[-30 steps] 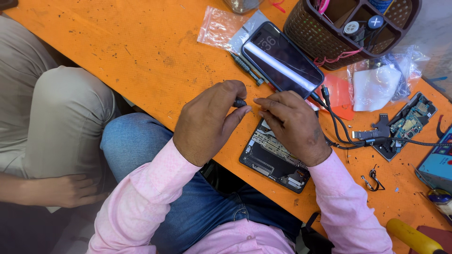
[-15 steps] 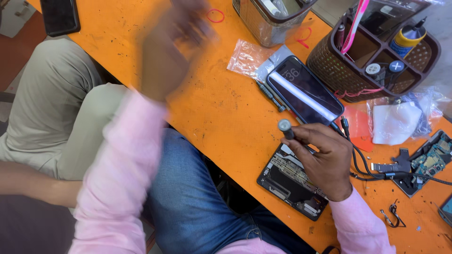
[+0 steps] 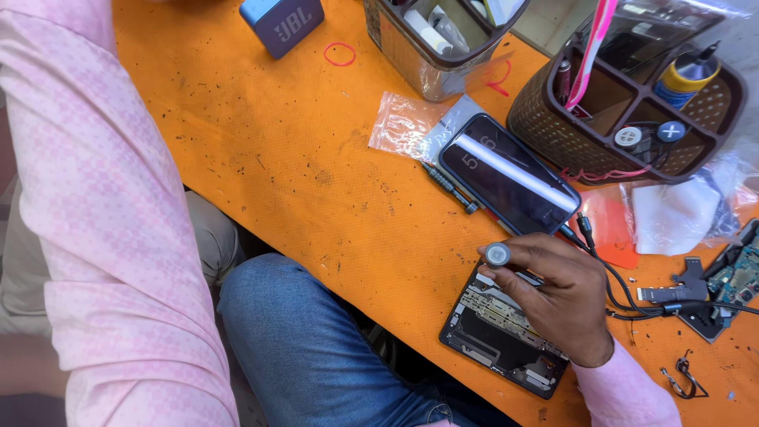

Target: The person is repairing a mobile phone by hand and using a screwdriver. They use their fingers to reconnect internal components and then use a screwdriver to secure parts of the internal chassis.

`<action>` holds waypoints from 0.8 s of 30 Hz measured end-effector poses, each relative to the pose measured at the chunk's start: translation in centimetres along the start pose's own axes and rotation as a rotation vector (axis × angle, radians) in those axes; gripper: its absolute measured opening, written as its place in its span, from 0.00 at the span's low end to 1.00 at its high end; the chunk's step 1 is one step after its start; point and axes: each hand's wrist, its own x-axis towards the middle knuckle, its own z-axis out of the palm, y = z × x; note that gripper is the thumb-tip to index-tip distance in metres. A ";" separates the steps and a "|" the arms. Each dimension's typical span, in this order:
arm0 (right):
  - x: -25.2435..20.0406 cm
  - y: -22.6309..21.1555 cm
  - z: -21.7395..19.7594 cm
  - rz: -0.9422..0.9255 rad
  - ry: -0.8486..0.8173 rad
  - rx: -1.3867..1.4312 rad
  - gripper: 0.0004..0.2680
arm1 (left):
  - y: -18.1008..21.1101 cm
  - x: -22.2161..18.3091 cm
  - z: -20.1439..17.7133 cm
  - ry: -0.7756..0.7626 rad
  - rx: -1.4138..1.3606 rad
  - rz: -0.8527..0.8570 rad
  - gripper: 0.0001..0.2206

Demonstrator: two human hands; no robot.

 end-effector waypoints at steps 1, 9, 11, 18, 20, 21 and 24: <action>-0.1 0.0 0.0 0.012 -0.007 -0.007 0.08 | 0.1 -0.9 -0.4 -0.006 0.022 -0.009 0.12; -0.1 -0.1 -0.2 0.033 -0.008 0.012 0.09 | -4.1 -3.0 -2.5 0.037 0.030 0.094 0.11; -0.1 0.0 -0.1 0.050 -0.008 0.005 0.09 | -5.0 -3.4 -3.0 0.045 0.027 0.130 0.10; -0.4 0.3 -0.2 0.040 -0.009 0.120 0.08 | -9.0 -6.9 -5.7 0.062 0.030 0.236 0.09; -0.4 0.4 -0.2 0.049 -0.018 0.129 0.08 | -9.9 -8.0 -6.5 0.058 0.028 0.263 0.09; -0.4 0.5 -0.1 0.054 -0.021 0.133 0.08 | -10.3 -8.8 -7.3 0.055 0.023 0.275 0.09; -0.5 0.5 0.0 0.064 -0.028 0.165 0.09 | -11.5 -11.4 -9.3 0.046 0.006 0.324 0.09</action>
